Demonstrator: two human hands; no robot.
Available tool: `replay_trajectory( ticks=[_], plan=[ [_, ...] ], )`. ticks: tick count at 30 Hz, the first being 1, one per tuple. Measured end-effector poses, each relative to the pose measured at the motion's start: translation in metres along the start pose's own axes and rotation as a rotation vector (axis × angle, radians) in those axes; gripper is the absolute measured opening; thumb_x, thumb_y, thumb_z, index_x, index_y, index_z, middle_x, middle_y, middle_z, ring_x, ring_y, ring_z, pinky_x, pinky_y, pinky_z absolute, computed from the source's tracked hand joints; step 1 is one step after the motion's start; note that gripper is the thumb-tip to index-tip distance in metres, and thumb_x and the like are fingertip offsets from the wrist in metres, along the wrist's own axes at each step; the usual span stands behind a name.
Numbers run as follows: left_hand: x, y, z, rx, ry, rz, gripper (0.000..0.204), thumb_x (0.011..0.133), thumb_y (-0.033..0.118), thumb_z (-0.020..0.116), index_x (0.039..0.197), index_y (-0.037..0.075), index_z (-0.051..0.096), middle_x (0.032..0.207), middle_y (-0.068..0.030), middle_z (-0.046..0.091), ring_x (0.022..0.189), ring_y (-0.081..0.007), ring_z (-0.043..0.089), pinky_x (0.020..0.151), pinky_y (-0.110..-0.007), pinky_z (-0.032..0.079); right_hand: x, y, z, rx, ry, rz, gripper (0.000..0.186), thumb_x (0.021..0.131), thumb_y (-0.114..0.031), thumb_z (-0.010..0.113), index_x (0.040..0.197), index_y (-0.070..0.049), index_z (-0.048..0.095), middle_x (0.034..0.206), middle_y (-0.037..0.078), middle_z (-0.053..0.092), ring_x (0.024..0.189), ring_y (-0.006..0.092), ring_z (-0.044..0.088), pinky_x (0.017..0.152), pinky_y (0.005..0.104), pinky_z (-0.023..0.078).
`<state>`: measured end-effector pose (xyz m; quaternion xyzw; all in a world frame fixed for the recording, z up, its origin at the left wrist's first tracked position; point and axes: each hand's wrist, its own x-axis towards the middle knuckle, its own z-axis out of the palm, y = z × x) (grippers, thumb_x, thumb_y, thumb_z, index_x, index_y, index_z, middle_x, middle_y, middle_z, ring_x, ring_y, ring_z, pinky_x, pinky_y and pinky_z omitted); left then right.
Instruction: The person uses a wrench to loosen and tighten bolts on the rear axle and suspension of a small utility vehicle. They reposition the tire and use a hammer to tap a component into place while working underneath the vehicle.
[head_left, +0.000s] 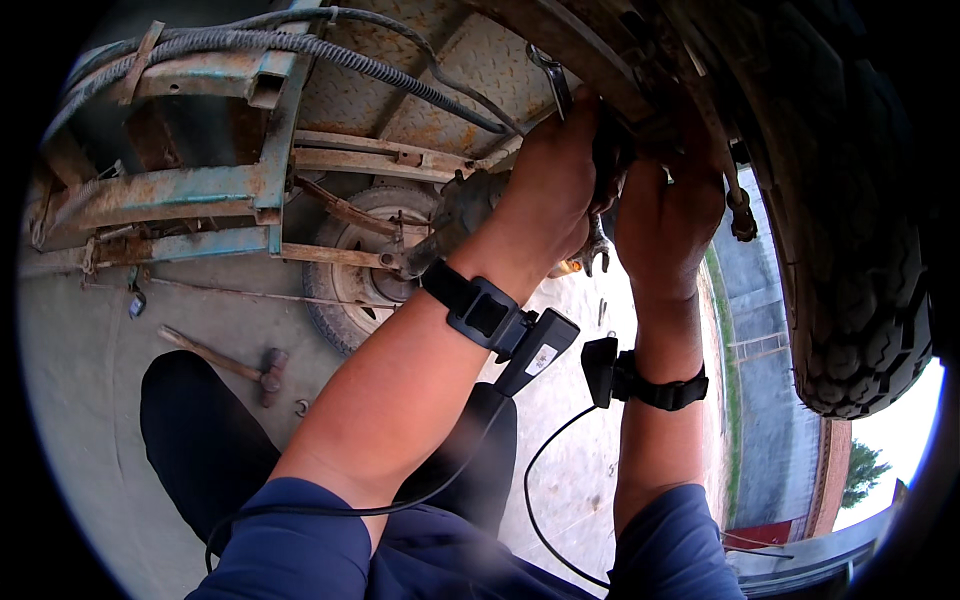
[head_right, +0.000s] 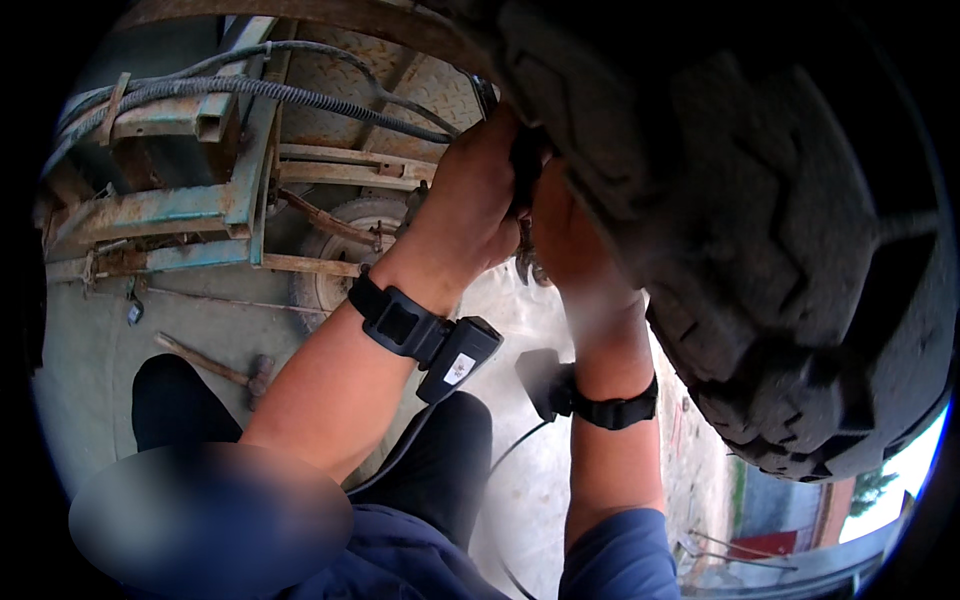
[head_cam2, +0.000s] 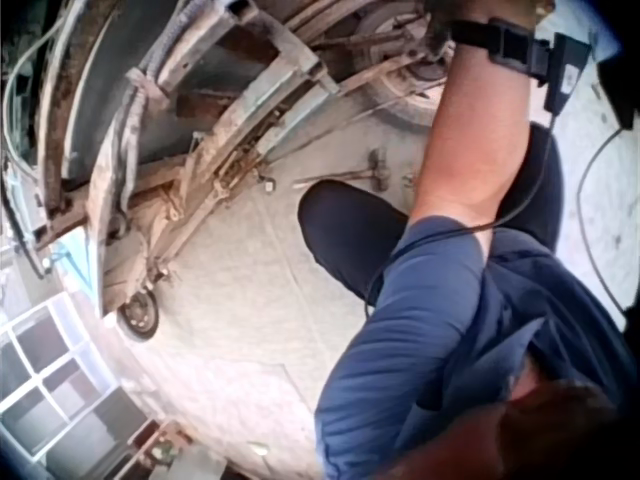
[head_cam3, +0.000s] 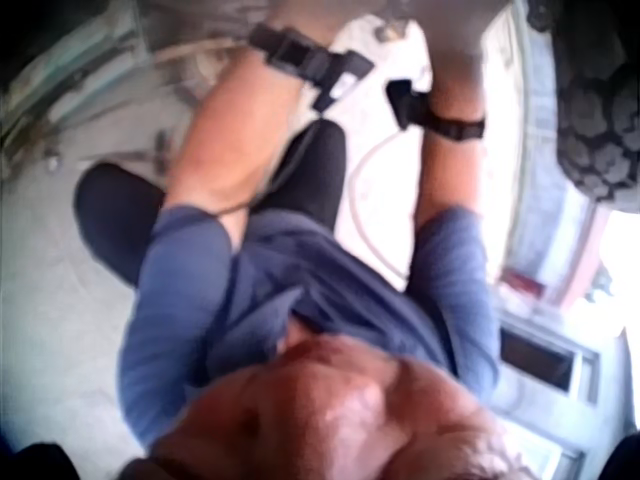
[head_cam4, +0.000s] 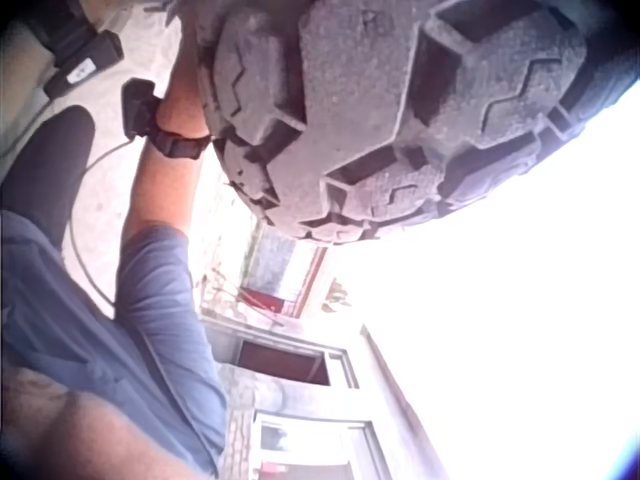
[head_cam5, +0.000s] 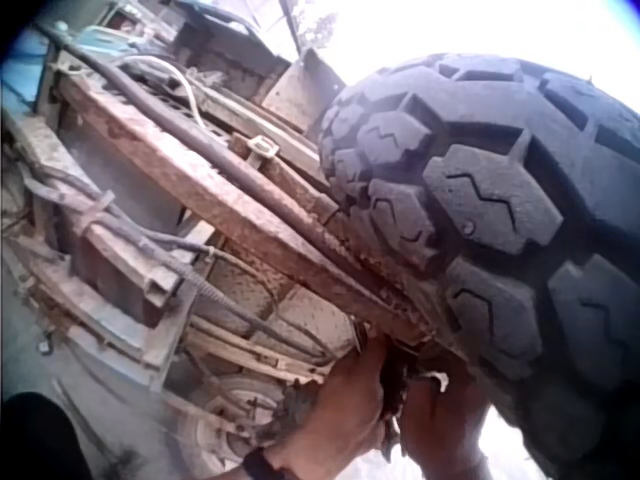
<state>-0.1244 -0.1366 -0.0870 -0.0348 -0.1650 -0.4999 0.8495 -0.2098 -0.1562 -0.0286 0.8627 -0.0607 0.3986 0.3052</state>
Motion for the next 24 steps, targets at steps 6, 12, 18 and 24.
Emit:
replay_trajectory(
  ticks=[6,12,18,24],
  plan=[
    [-0.002,0.008,0.001,0.047,0.009,-0.078,0.036,0.101,0.036,0.044,0.077,0.011,0.052,0.058,0.0006,0.048,0.044,-0.0094,0.04,0.04,-0.025,0.027,0.005,0.002,0.0,0.112,0.02,0.012,0.039,0.09,-0.007,0.047,0.126,0.003,0.059,0.114,0.02,0.066,0.099,0.0278,0.065,0.086,0.0331,0.049],
    [-0.001,0.022,-0.002,0.067,-0.053,-0.217,0.03,0.101,0.035,0.044,0.082,0.014,0.054,0.06,0.0039,0.046,0.047,-0.0075,0.041,0.042,-0.023,0.027,0.009,0.0,0.0,0.135,0.007,0.024,0.041,0.088,-0.004,0.045,0.125,0.006,0.059,0.113,0.021,0.066,0.097,0.0273,0.066,0.085,0.0327,0.049],
    [-0.002,0.018,-0.008,0.031,-0.102,-0.193,0.03,0.102,0.037,0.044,0.084,0.014,0.054,0.062,0.0062,0.047,0.05,-0.0045,0.041,0.044,-0.02,0.027,0.002,0.0,-0.001,-0.019,0.002,-0.028,0.041,0.088,-0.003,0.045,0.125,0.005,0.059,0.111,0.021,0.066,0.096,0.028,0.066,0.085,0.0328,0.049],
    [-0.003,0.017,-0.013,0.0,-0.149,-0.125,0.019,0.101,0.026,0.051,0.089,0.012,0.056,0.069,0.0057,0.052,0.055,-0.0012,0.042,0.048,-0.017,0.029,0.004,0.0,0.0,-0.031,0.036,-0.036,0.04,0.088,-0.003,0.046,0.125,0.005,0.059,0.11,0.02,0.067,0.095,0.028,0.066,0.083,0.0331,0.05]
  ],
)
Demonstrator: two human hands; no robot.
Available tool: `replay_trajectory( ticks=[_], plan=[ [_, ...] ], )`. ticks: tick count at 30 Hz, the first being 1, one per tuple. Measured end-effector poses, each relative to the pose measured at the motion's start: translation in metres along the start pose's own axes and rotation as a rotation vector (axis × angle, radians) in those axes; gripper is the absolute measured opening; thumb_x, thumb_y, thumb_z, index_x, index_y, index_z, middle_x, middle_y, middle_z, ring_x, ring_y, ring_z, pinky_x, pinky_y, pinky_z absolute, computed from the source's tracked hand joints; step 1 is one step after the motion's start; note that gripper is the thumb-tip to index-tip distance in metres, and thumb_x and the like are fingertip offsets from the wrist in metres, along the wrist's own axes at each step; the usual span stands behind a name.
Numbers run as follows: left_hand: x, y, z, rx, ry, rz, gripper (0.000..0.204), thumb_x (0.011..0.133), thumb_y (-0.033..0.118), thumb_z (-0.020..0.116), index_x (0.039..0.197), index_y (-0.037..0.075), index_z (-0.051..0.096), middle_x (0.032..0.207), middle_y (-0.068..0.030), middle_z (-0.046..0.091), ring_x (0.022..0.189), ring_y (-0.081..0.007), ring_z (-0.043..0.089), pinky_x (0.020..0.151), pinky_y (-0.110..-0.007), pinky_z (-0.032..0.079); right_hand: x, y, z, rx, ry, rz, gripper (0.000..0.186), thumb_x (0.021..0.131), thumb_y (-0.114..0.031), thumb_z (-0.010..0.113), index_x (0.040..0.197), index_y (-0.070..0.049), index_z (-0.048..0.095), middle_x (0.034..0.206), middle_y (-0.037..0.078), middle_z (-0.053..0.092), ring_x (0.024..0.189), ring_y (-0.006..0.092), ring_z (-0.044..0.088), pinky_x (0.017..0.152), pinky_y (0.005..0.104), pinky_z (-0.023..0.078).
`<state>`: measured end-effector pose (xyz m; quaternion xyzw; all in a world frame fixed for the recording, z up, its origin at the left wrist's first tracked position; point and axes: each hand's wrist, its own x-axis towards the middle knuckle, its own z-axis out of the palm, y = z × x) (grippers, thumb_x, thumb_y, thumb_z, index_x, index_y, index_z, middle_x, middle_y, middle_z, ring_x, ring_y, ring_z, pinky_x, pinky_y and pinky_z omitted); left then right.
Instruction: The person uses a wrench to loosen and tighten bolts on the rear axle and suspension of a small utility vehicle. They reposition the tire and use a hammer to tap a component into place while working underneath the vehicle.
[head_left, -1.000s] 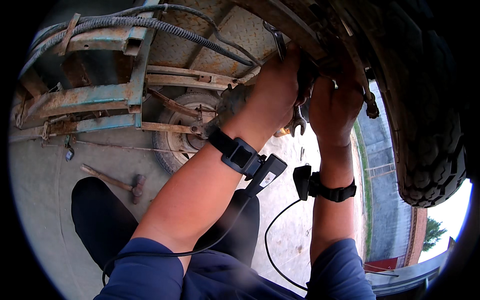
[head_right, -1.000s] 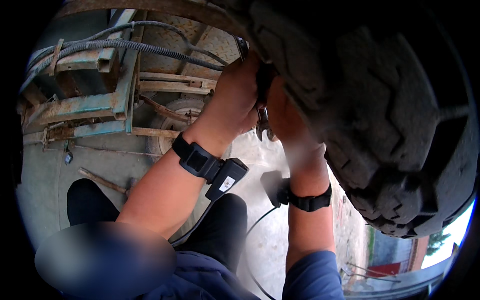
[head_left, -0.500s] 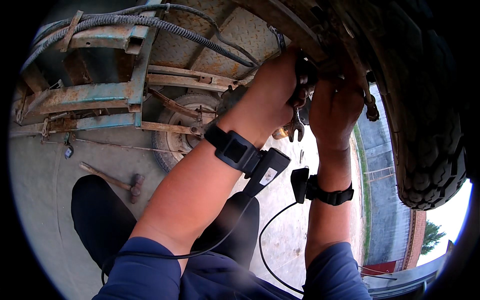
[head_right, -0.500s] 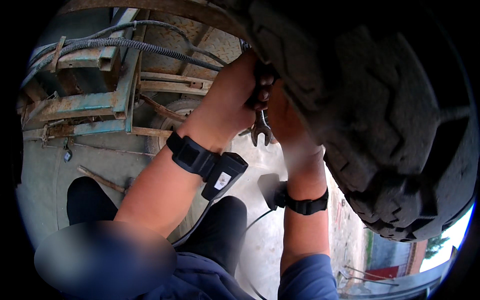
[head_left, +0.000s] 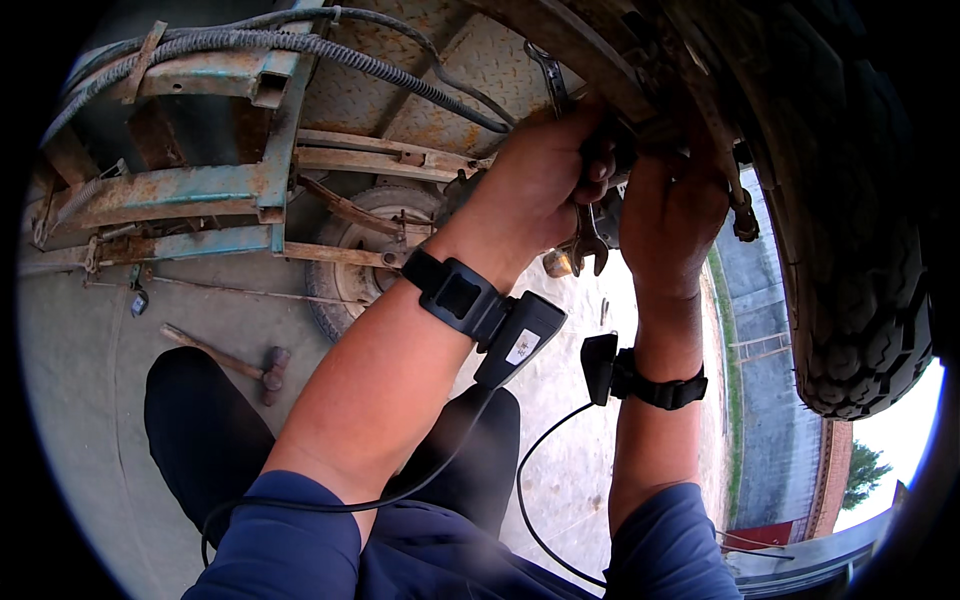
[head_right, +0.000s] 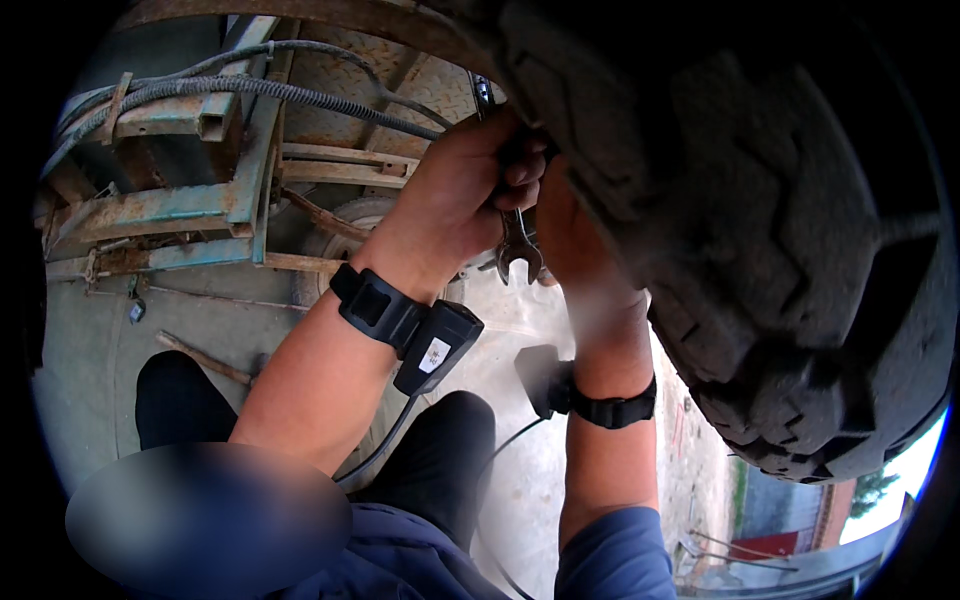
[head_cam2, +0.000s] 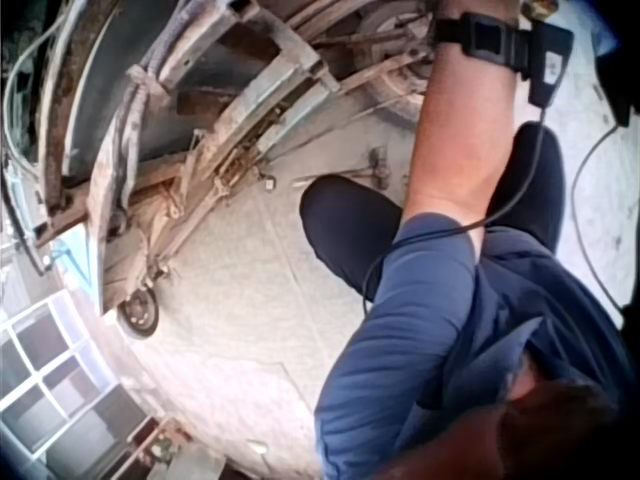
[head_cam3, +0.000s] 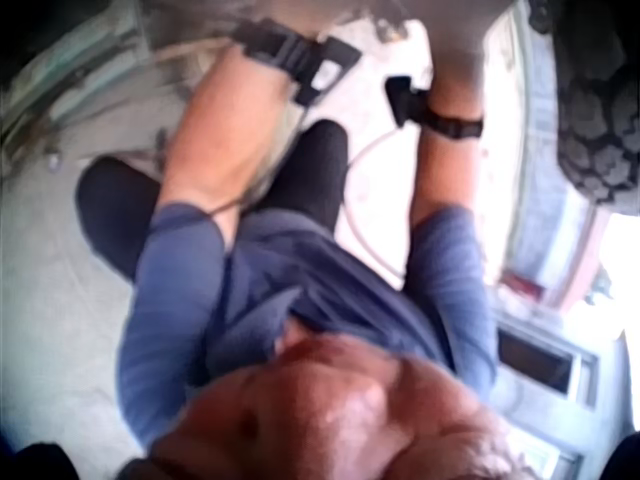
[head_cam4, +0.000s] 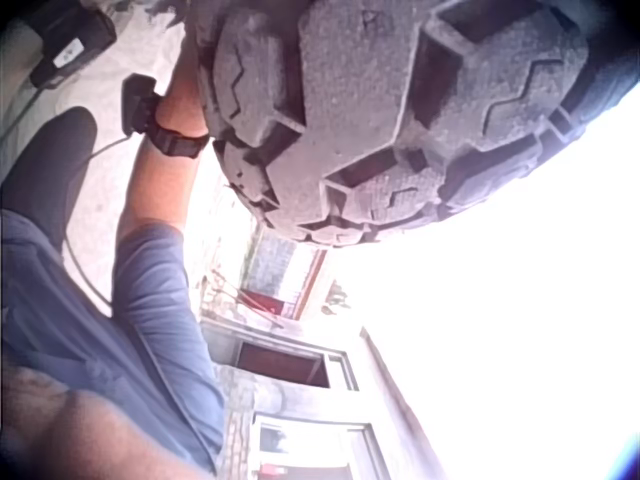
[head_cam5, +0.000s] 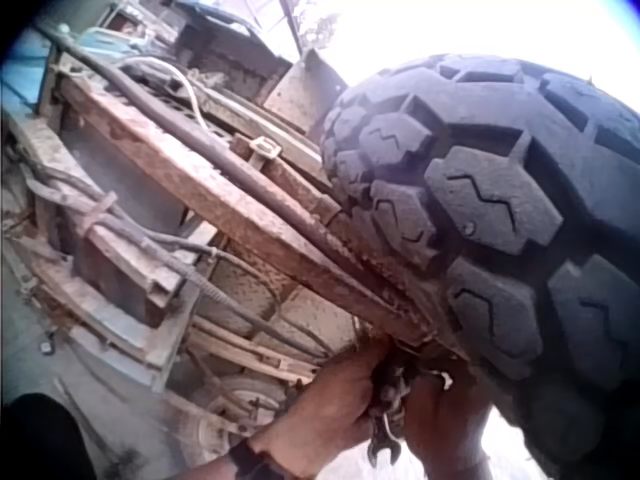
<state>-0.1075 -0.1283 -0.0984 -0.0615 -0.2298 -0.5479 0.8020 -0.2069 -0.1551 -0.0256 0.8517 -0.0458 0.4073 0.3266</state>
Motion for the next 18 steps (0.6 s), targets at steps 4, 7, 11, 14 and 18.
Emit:
replay_trajectory(
  ticks=[4,7,11,14,18],
  plan=[
    [0.003,-0.004,-0.003,0.045,0.027,0.071,0.022,0.101,0.026,0.05,0.088,0.01,0.057,0.065,0.0032,0.053,0.053,-0.0042,0.045,0.045,-0.019,0.03,-0.004,0.002,-0.001,-0.08,-0.069,-0.011,0.039,0.088,-0.003,0.046,0.125,0.005,0.058,0.113,0.021,0.065,0.099,0.0286,0.065,0.085,0.0332,0.049],
    [0.003,-0.005,-0.002,0.037,0.035,0.07,0.019,0.1,0.024,0.05,0.087,0.012,0.057,0.066,0.0044,0.051,0.054,-0.003,0.042,0.047,-0.019,0.028,-0.005,0.0,-0.001,-0.173,-0.082,-0.046,0.039,0.089,-0.003,0.046,0.125,0.005,0.058,0.117,0.021,0.063,0.103,0.0289,0.063,0.088,0.0332,0.048],
    [-0.001,-0.004,0.007,0.015,0.09,0.005,0.019,0.099,0.024,0.048,0.083,0.015,0.054,0.065,0.0072,0.048,0.053,-0.0021,0.039,0.048,-0.019,0.026,-0.008,0.001,-0.002,-0.333,-0.076,-0.132,0.038,0.09,-0.003,0.046,0.125,0.005,0.058,0.119,0.021,0.062,0.106,0.0287,0.062,0.09,0.0332,0.047],
    [-0.003,-0.001,0.011,0.01,0.09,0.0,0.022,0.1,0.025,0.047,0.08,0.017,0.051,0.063,0.0086,0.046,0.051,-0.0027,0.036,0.047,-0.019,0.025,-0.01,0.002,-0.001,-0.252,-0.073,-0.08,0.038,0.09,-0.003,0.046,0.125,0.005,0.057,0.119,0.021,0.063,0.104,0.0279,0.063,0.088,0.0329,0.048],
    [-0.002,0.001,0.012,0.019,0.13,-0.034,0.026,0.1,0.027,0.046,0.077,0.016,0.05,0.06,0.0068,0.044,0.049,-0.0046,0.037,0.045,-0.02,0.025,-0.007,0.0,0.001,-0.063,-0.03,0.006,0.039,0.09,-0.003,0.046,0.127,0.004,0.056,0.114,0.02,0.065,0.096,0.0256,0.066,0.081,0.0312,0.05]
  ],
)
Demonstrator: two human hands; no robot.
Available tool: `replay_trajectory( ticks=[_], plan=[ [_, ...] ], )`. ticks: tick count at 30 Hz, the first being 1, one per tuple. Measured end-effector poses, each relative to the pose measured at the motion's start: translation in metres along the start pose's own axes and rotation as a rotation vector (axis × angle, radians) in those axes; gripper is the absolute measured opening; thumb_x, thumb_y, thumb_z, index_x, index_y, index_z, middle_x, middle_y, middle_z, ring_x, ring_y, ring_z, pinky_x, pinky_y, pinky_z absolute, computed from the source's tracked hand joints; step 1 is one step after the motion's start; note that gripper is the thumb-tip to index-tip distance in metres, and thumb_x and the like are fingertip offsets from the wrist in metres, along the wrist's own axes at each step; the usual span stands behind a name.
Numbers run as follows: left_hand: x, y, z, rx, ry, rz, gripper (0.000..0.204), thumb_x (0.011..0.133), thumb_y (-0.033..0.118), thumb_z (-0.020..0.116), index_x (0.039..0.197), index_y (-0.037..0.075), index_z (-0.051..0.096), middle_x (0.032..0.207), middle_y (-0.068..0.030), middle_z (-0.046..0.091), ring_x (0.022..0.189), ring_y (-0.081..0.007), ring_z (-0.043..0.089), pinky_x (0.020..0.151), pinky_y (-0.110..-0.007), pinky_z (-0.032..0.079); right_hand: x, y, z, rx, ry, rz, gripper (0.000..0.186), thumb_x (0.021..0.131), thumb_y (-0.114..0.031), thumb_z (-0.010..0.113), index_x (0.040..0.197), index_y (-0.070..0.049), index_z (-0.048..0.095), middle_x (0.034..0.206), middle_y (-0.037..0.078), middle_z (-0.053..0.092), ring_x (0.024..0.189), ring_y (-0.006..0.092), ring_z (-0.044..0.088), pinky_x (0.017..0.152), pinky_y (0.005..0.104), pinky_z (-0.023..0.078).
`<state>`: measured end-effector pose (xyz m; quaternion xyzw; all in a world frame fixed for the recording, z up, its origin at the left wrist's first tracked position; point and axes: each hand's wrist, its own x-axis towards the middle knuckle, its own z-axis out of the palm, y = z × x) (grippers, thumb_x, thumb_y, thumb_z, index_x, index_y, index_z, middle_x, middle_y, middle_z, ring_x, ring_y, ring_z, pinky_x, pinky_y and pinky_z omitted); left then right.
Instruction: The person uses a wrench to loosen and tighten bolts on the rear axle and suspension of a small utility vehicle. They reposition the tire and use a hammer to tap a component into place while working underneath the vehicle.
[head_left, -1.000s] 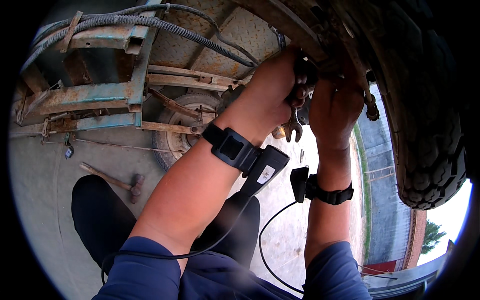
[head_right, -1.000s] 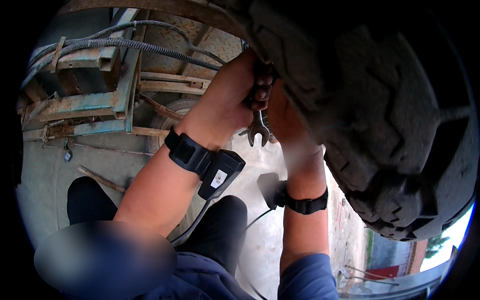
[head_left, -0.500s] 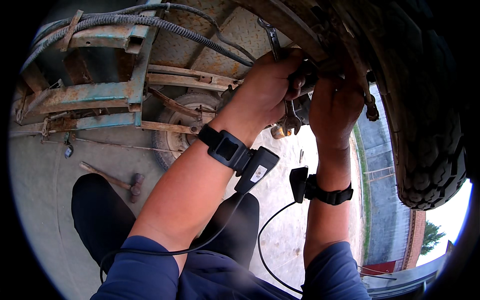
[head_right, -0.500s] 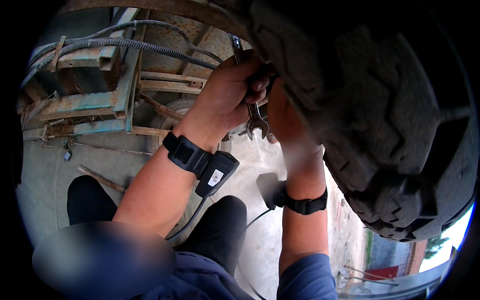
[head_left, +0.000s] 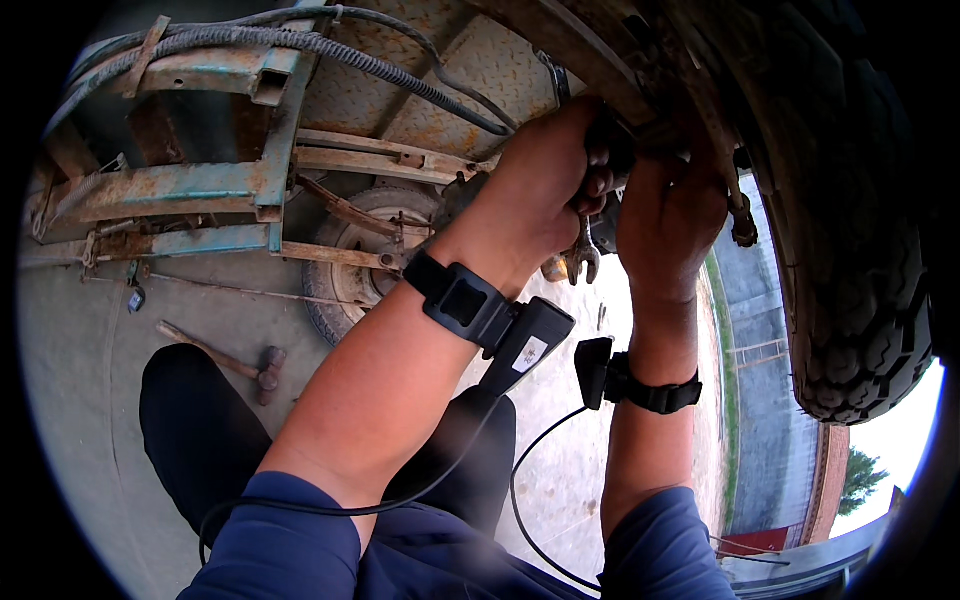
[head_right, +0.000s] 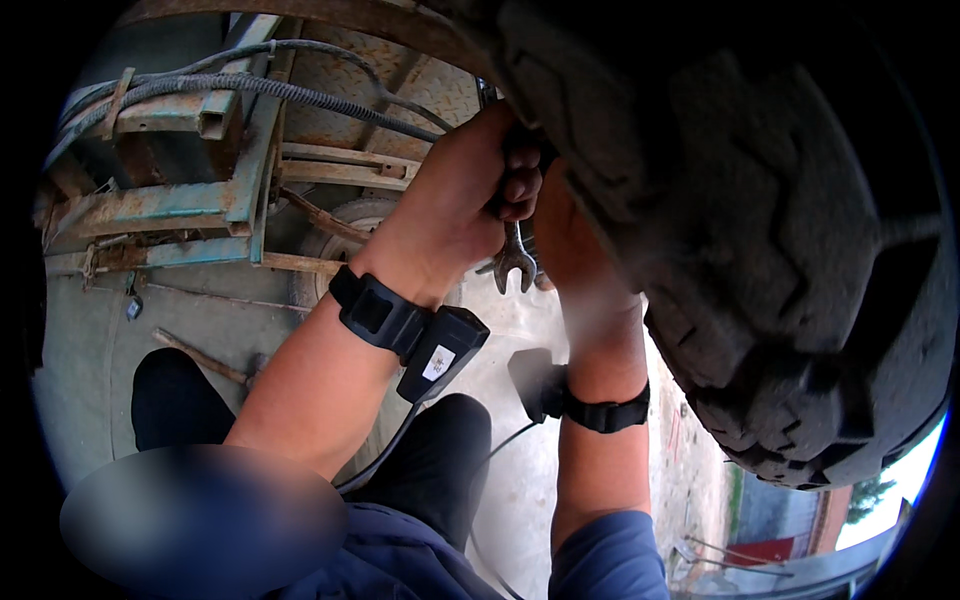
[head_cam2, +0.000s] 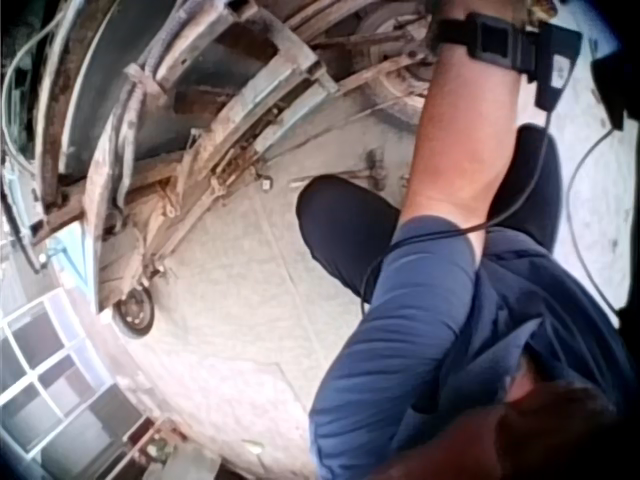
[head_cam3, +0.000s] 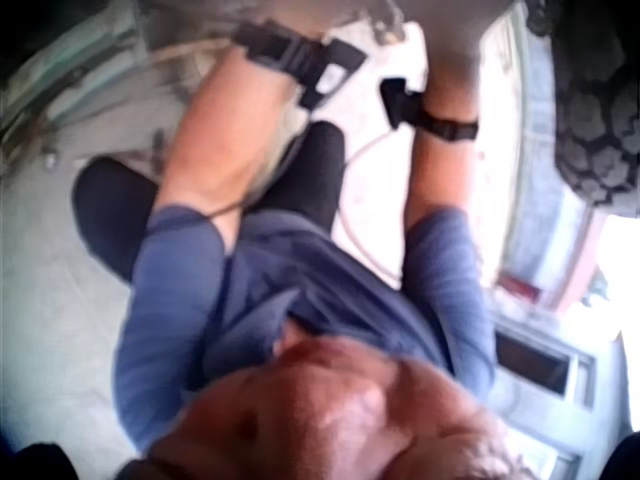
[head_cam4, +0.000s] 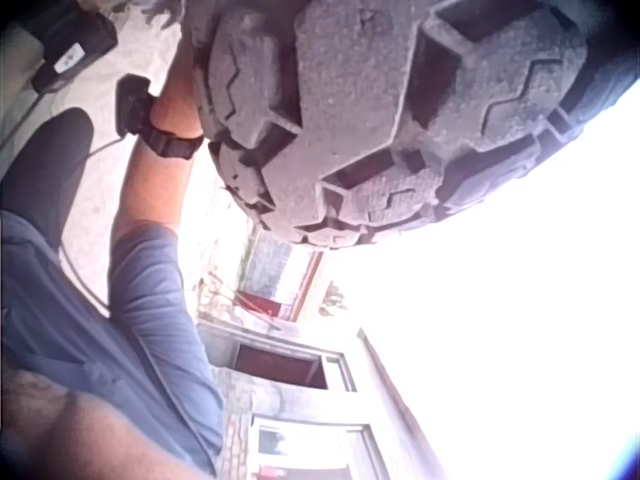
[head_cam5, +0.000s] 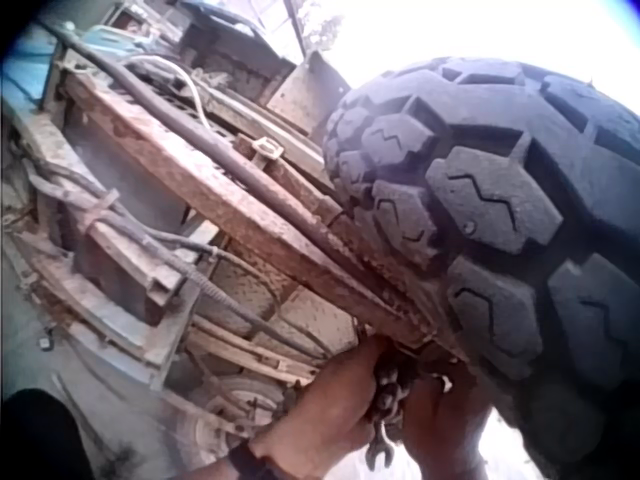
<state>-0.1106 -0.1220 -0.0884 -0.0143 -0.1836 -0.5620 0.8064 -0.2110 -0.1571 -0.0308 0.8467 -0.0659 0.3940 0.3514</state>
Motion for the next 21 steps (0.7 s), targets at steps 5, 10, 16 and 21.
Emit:
replay_trajectory(
  ticks=[5,10,16,21],
  plan=[
    [0.0,0.003,-0.003,0.03,-0.036,-0.049,0.038,0.103,0.039,0.041,0.079,0.012,0.054,0.059,0.0031,0.047,0.048,-0.0081,0.043,0.042,-0.023,0.027,0.001,0.005,0.006,0.063,0.043,-0.067,0.042,0.089,-0.002,0.044,0.129,0.004,0.054,0.107,0.019,0.068,0.086,0.0222,0.068,0.075,0.0299,0.052],
    [0.004,0.004,-0.009,-0.024,-0.074,-0.105,0.041,0.104,0.045,0.039,0.084,0.013,0.055,0.061,0.0038,0.049,0.049,-0.0069,0.043,0.042,-0.021,0.027,0.004,0.0,0.0,0.295,-0.08,0.106,0.042,0.089,-0.003,0.042,0.129,0.004,0.054,0.107,0.019,0.068,0.088,0.0229,0.068,0.076,0.0307,0.052],
    [0.004,0.005,-0.008,-0.068,-0.097,-0.08,0.036,0.104,0.039,0.042,0.086,0.012,0.057,0.062,0.0041,0.049,0.051,-0.0058,0.044,0.044,-0.02,0.029,0.004,-0.002,0.001,0.09,0.032,-0.012,0.041,0.088,-0.005,0.044,0.126,0.004,0.056,0.109,0.02,0.066,0.093,0.0263,0.066,0.083,0.0335,0.05],
    [0.006,-0.001,-0.017,-0.056,-0.148,0.011,0.021,0.102,0.023,0.046,0.09,0.011,0.057,0.069,0.0055,0.051,0.057,-0.0027,0.045,0.047,-0.018,0.03,0.009,0.0,0.003,0.322,0.017,0.2,0.041,0.087,-0.003,0.045,0.125,0.005,0.056,0.11,0.02,0.065,0.093,0.026,0.065,0.083,0.0334,0.049]
  ],
)
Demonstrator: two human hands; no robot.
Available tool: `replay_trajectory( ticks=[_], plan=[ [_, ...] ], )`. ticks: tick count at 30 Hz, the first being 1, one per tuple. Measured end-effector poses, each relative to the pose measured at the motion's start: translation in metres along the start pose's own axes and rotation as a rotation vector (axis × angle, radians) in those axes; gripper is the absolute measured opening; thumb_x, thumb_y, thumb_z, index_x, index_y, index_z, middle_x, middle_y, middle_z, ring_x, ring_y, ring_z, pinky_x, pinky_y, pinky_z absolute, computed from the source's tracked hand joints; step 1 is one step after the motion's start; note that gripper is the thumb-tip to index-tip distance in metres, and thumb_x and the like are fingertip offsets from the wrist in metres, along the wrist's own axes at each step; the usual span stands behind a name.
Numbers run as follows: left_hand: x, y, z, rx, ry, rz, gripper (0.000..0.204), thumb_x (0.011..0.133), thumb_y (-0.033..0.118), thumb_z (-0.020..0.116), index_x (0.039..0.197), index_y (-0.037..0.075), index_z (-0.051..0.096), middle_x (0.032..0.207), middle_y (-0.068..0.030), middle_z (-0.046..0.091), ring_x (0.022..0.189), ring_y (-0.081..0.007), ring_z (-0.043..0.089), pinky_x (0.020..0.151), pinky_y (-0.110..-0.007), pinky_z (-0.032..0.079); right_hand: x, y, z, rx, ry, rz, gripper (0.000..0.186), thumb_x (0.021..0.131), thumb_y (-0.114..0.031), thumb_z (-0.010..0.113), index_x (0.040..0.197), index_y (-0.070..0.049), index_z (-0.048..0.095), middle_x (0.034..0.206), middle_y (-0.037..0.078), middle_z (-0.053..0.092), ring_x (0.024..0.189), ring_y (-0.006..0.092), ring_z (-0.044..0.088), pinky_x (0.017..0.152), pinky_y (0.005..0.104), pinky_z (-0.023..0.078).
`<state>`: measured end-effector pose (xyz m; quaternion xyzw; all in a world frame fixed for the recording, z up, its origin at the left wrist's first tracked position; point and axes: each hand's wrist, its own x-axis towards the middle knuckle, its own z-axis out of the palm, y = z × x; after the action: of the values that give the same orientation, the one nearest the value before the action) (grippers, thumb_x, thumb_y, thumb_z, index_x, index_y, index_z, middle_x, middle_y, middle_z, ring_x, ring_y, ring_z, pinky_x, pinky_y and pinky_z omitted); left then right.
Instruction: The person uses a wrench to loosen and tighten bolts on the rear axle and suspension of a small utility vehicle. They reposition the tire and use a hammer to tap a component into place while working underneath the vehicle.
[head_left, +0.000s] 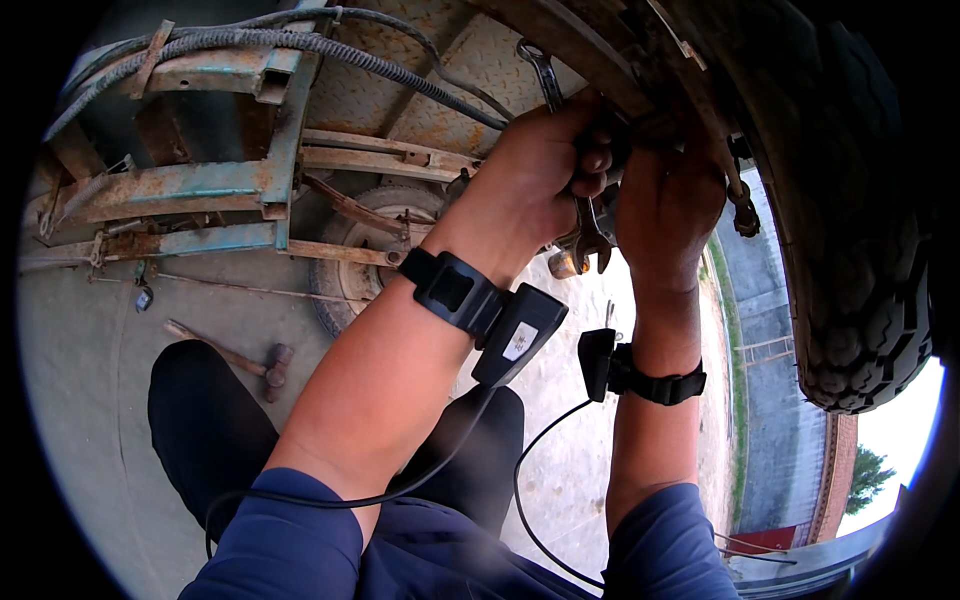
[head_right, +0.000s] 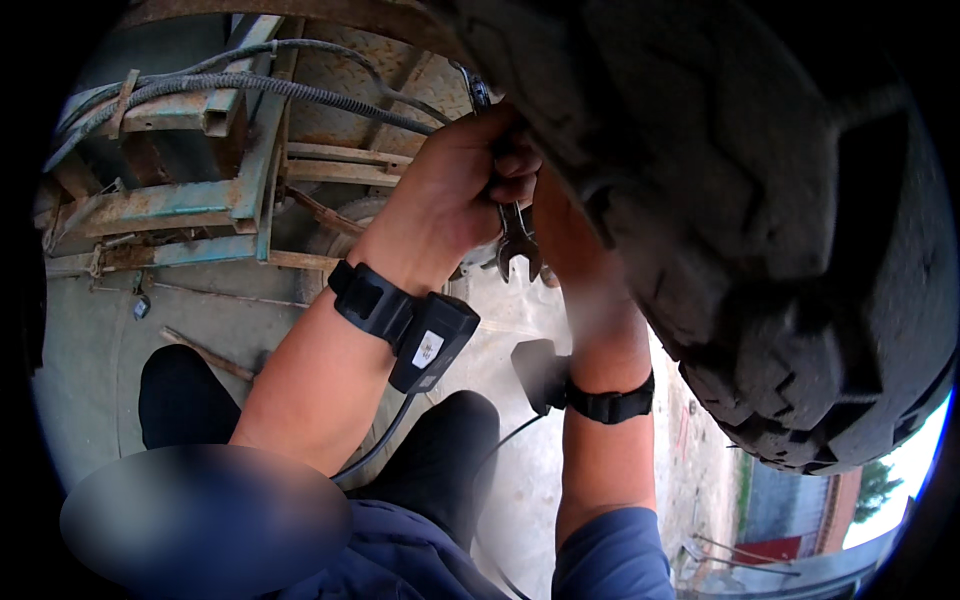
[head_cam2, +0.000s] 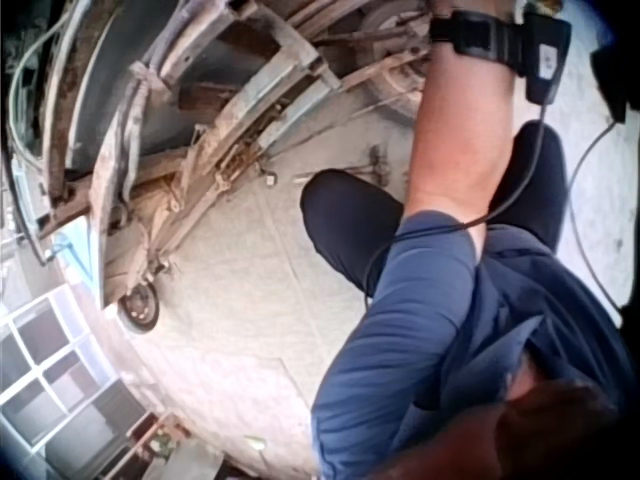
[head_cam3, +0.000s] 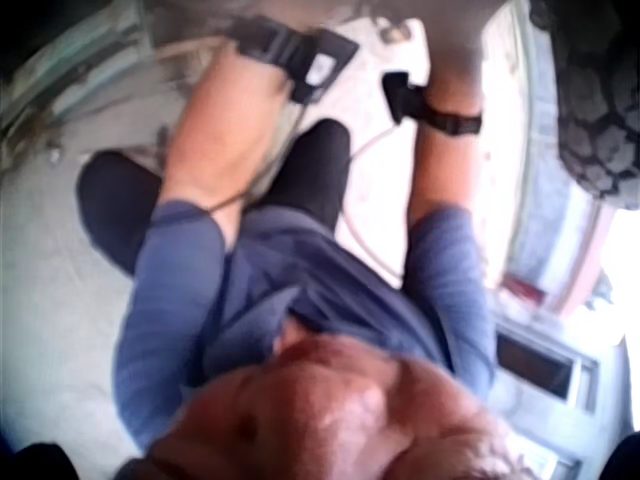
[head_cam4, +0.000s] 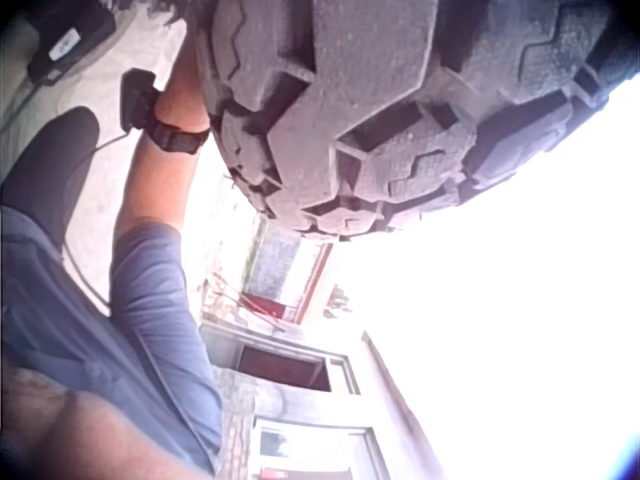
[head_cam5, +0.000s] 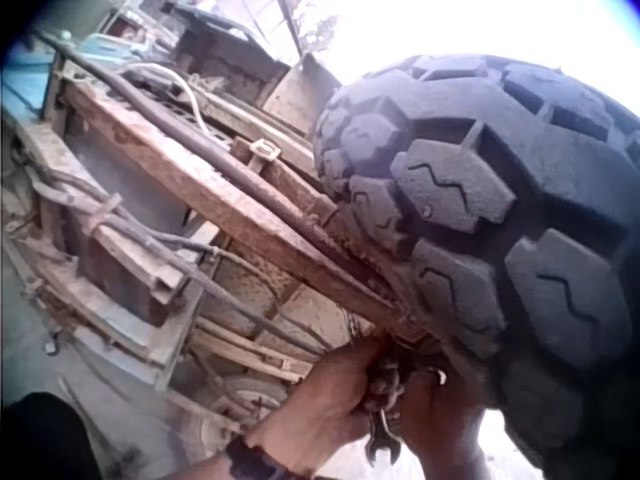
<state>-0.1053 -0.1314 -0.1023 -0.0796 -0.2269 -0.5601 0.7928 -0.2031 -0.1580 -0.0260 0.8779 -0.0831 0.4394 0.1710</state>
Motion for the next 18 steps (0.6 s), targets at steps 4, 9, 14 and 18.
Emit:
replay_trajectory(
  ticks=[4,9,14,18],
  plan=[
    [-0.001,-0.004,0.001,0.045,0.048,0.093,0.021,0.102,0.025,0.049,0.094,0.007,0.059,0.072,0.0013,0.056,0.057,-0.0062,0.047,0.046,-0.019,0.033,0.001,-0.002,0.0,0.083,0.014,-0.005,0.041,0.086,-0.002,0.045,0.125,0.005,0.057,0.11,0.02,0.065,0.092,0.0256,0.065,0.083,0.0325,0.049],
    [-0.003,-0.005,0.002,-0.028,0.06,0.074,0.024,0.102,0.027,0.049,0.098,0.005,0.059,0.075,-0.0015,0.058,0.057,-0.008,0.048,0.045,-0.02,0.035,-0.005,-0.001,0.002,-0.1,0.049,-0.154,0.042,0.085,-0.003,0.046,0.125,0.005,0.057,0.104,0.019,0.066,0.09,0.0252,0.065,0.082,0.0323,0.049],
    [-0.001,-0.008,0.008,0.071,0.134,0.103,0.033,0.104,0.032,0.043,0.088,0.007,0.056,0.063,-0.0012,0.054,0.051,-0.0082,0.044,0.044,-0.022,0.031,-0.001,-0.002,0.002,-0.145,0.017,-0.138,0.043,0.085,-0.004,0.047,0.126,0.005,0.057,0.097,0.019,0.068,0.083,0.0247,0.066,0.076,0.033,0.051],
    [0.001,-0.006,0.019,0.015,0.188,0.03,0.039,0.105,0.037,0.038,0.083,0.009,0.053,0.056,0.0002,0.048,0.047,-0.0091,0.041,0.043,-0.024,0.028,0.0,0.008,-0.003,-0.03,-0.037,-0.028,0.043,0.085,-0.004,0.047,0.126,0.004,0.057,0.096,0.019,0.069,0.079,0.0249,0.067,0.072,0.0334,0.052]
  ],
)
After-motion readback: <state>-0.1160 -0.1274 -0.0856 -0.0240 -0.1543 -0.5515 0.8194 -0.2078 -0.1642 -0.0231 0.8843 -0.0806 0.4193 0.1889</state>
